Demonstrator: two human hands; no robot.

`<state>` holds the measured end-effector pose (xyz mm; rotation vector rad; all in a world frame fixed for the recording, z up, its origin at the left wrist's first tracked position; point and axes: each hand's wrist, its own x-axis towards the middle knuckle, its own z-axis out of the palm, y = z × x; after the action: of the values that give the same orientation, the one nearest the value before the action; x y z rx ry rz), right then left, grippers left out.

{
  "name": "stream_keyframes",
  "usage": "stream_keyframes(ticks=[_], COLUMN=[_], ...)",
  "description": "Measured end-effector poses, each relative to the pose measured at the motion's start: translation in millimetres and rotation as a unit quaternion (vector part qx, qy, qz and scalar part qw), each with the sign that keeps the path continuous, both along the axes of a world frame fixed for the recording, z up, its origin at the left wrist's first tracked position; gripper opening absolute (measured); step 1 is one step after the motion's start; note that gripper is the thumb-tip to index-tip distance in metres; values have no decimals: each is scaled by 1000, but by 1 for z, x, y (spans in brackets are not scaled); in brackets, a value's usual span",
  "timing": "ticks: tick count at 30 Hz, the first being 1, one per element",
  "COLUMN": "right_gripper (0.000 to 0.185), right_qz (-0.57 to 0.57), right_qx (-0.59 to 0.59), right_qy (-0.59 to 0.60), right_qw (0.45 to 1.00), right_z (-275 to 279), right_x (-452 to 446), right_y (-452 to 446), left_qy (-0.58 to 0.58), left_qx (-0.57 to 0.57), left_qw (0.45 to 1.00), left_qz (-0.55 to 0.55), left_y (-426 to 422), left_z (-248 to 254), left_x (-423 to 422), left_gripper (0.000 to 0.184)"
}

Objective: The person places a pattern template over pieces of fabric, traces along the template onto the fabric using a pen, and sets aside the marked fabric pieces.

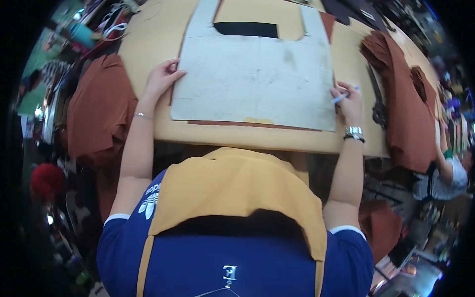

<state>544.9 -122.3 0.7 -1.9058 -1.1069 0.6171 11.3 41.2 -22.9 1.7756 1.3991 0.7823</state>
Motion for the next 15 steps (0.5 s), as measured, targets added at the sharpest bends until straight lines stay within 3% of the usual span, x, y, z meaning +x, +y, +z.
stream_keyframes(ticks=[7, 10, 12, 15], right_gripper=[40, 42, 42, 49], right_qz=[2, 2, -21, -46], right_qx=[-5, 7, 25, 85], right_qy=[64, 80, 141, 207], right_qw=[998, 997, 989, 974], right_z=[4, 2, 6, 19], right_x=[-3, -3, -8, -16], right_y=[1, 1, 0, 5], left_qy=[11, 53, 110, 171], left_qx=[12, 14, 38, 88], left_qw=[999, 998, 993, 981], left_qz=[29, 16, 31, 29], left_y=[-4, -14, -9, -7], left_z=[3, 23, 16, 44], left_x=[2, 7, 5, 44], left_gripper=[57, 58, 57, 56])
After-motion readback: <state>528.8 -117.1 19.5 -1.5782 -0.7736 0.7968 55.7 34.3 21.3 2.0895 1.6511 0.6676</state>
